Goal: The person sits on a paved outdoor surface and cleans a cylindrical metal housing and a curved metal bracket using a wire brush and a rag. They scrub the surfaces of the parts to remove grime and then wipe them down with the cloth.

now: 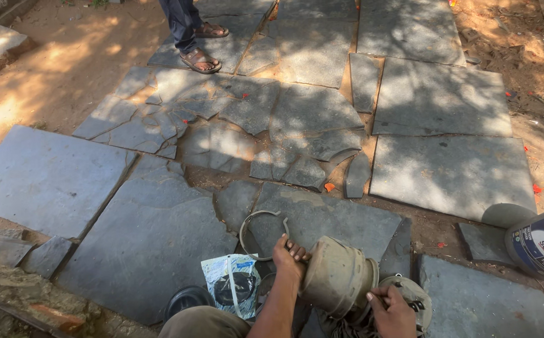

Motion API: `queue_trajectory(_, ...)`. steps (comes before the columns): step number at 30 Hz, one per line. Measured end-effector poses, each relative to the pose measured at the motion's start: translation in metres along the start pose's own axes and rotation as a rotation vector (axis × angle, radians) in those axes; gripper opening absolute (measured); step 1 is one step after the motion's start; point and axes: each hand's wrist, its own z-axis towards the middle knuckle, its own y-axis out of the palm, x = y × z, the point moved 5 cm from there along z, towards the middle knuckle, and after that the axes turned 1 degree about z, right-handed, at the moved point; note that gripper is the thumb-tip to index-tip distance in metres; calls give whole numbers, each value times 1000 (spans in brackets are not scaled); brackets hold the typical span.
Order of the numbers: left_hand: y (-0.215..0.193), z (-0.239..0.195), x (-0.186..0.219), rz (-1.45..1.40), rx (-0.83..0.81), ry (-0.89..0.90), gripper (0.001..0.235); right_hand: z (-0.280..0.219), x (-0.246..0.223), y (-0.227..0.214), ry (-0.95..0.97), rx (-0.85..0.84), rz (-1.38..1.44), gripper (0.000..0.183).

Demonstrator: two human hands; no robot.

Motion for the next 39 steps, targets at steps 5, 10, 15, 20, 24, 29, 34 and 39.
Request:
queue_trajectory(5, -4, 3, -2, 1, -23, -4, 42, -15, -49, -4, -185, 191, -384, 22)
queue_trajectory(10, -5, 12, -3, -9, -64, 6, 43, 36, -65, -2, -147, 167, -473, 23)
queue_trajectory(15, -14, 22, -2, -108, -4, 61, 43, 78, -71, 9, -230, 84, -457, 22)
queue_trajectory(20, -19, 19, -5, -55, 80, 94, 41, 4, -68, 11, -438, 231, -680, 18)
queue_trajectory(24, -9, 13, -7, 10, 85, 62, 41, -37, -70, 6, -556, 372, -615, 13)
queue_trajectory(29, -3, 21, -8, 43, -67, 62, 39, -29, -74, -3, -452, 285, -743, 18)
queue_trajectory(34, -17, 38, -5, 45, -156, 53, 42, 40, -91, -2, -341, 173, -630, 20)
queue_trajectory(39, -15, 31, 1, 49, -111, 41, 41, 80, -104, 2, -321, 13, -621, 20)
